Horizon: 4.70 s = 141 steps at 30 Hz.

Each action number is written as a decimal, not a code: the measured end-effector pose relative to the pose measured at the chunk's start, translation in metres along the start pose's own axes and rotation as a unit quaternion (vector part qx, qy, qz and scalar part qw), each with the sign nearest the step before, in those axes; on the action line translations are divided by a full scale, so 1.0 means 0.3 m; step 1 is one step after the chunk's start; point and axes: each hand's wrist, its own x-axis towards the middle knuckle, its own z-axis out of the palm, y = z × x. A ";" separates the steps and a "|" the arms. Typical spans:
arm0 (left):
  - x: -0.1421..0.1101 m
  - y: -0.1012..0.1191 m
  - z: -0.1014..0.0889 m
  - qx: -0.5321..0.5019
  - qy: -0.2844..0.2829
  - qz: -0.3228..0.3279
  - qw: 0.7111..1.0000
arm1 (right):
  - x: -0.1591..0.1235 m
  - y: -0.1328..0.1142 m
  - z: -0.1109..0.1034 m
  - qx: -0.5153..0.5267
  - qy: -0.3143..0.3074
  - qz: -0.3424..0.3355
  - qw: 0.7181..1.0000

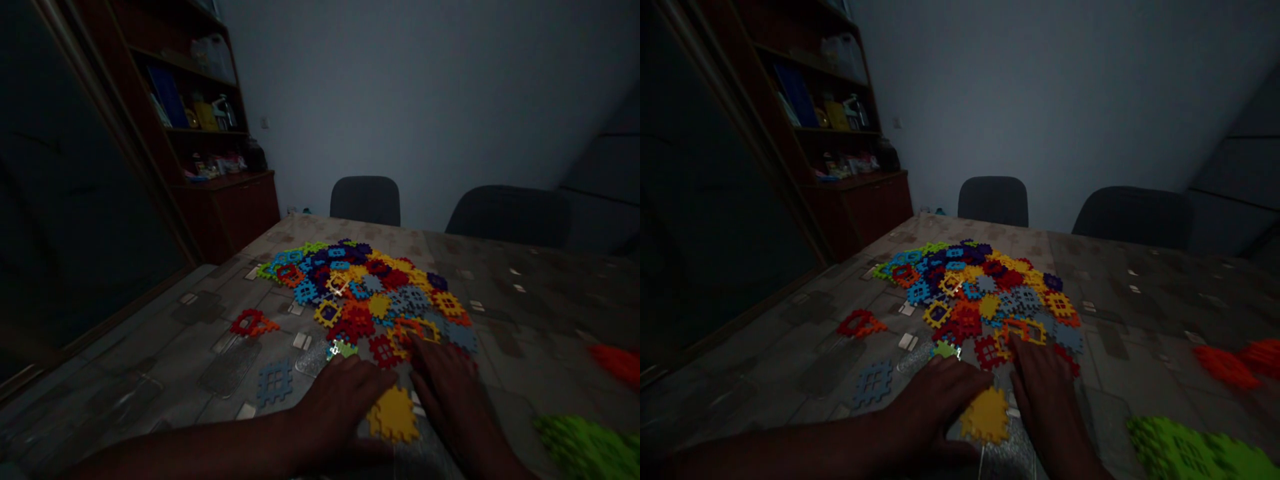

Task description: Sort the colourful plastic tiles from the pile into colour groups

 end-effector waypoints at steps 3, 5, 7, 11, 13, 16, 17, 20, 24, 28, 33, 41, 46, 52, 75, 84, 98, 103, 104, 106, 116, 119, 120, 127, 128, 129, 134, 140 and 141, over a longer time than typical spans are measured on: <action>-0.012 -0.006 -0.006 -0.010 0.024 0.021 0.999 | 0.002 0.012 0.003 -0.011 -0.002 -0.004 1.000; -0.019 -0.014 -0.013 -0.011 0.040 0.034 0.999 | 0.003 0.014 0.005 -0.017 -0.003 -0.001 1.000; -0.024 -0.022 -0.021 -0.007 0.058 0.048 0.997 | 0.004 0.013 0.006 -0.024 -0.002 0.011 1.000; -0.027 -0.034 -0.029 0.025 0.089 0.062 0.994 | 0.010 0.006 -0.002 -0.025 0.003 0.017 1.000; -0.024 -0.036 -0.026 0.036 0.075 0.062 0.995 | 0.016 0.002 -0.013 -0.018 0.007 0.014 1.000; -0.016 -0.035 -0.017 0.038 0.043 0.064 0.996 | 0.028 -0.008 -0.034 0.000 0.019 0.026 0.999; -0.012 -0.034 -0.014 0.037 0.036 0.065 0.997 | 0.033 -0.011 -0.042 0.008 0.024 0.034 0.999; -0.005 -0.032 -0.007 0.036 0.028 0.066 0.997 | 0.043 -0.020 -0.068 0.032 0.036 0.080 0.996; -0.007 -0.030 -0.010 0.046 0.028 0.070 0.996 | 0.043 -0.023 -0.106 0.111 0.012 0.194 0.975; -0.014 -0.027 -0.017 0.055 0.038 0.073 0.995 | 0.025 -0.014 -0.139 0.251 -0.089 0.318 0.910; -0.002 -0.030 0.005 0.039 0.055 0.082 0.994 | 0.013 -0.010 -0.167 0.198 -0.149 0.338 0.908; 0.000 -0.020 0.014 0.024 0.054 0.077 0.995 | -0.002 0.003 -0.113 0.080 -0.066 0.131 0.986; -0.013 -0.013 -0.002 0.018 0.050 0.072 0.996 | 0.039 0.051 -0.105 0.010 -0.081 0.134 0.988; -0.017 -0.017 0.003 0.017 0.042 0.076 0.996 | 0.109 0.060 -0.074 -0.020 -0.132 0.138 0.981; -0.009 -0.028 0.015 0.004 0.052 0.095 0.994 | 0.205 0.205 -0.078 0.002 -0.212 0.185 0.960; -0.012 -0.018 0.002 0.010 0.049 0.070 0.996 | 0.194 0.170 -0.084 -0.021 -0.244 0.164 0.956; -0.015 -0.028 0.015 0.010 0.065 0.082 0.994 | 0.013 -0.006 -0.218 0.016 -0.173 0.162 0.971; -0.013 -0.028 0.013 0.007 0.053 0.067 0.996 | -0.065 0.043 -0.158 0.031 -0.128 0.061 0.989; -0.013 -0.029 0.013 0.007 0.054 0.069 0.996 | -0.075 0.045 -0.149 0.031 -0.129 0.052 0.990; -0.013 -0.030 0.014 0.007 0.054 0.071 0.996 | -0.083 0.037 -0.139 0.036 -0.138 0.065 0.988; -0.012 -0.019 0.003 0.015 0.041 0.057 0.997 | -0.069 -0.017 -0.160 0.063 -0.149 0.109 0.981; -0.013 -0.021 0.004 0.019 0.046 0.065 0.997 | -0.109 -0.014 -0.192 0.070 -0.187 0.111 0.974; -0.014 -0.023 0.006 0.021 0.049 0.071 0.996 | -0.119 -0.012 -0.206 0.077 -0.205 0.114 0.969; -0.014 -0.034 0.020 0.029 0.067 0.079 0.994 | -0.069 -0.002 -0.290 0.081 -0.180 0.079 0.977; -0.014 -0.034 0.018 0.029 0.067 0.079 0.994 | -0.055 -0.001 -0.288 0.067 -0.158 0.059 0.983; -0.014 -0.032 0.017 0.030 0.064 0.079 0.994 | -0.046 0.000 -0.280 0.045 -0.132 0.042 0.989; -0.012 -0.023 0.006 0.028 0.054 0.073 0.995 | -0.060 0.003 -0.215 -0.018 -0.079 -0.018 0.997; -0.010 -0.027 0.013 0.028 0.065 0.076 0.995 | -0.091 -0.012 -0.225 0.019 -0.109 -0.003 0.994; -0.010 -0.028 0.014 0.027 0.067 0.078 0.994 | -0.094 -0.015 -0.233 0.023 -0.117 0.001 0.993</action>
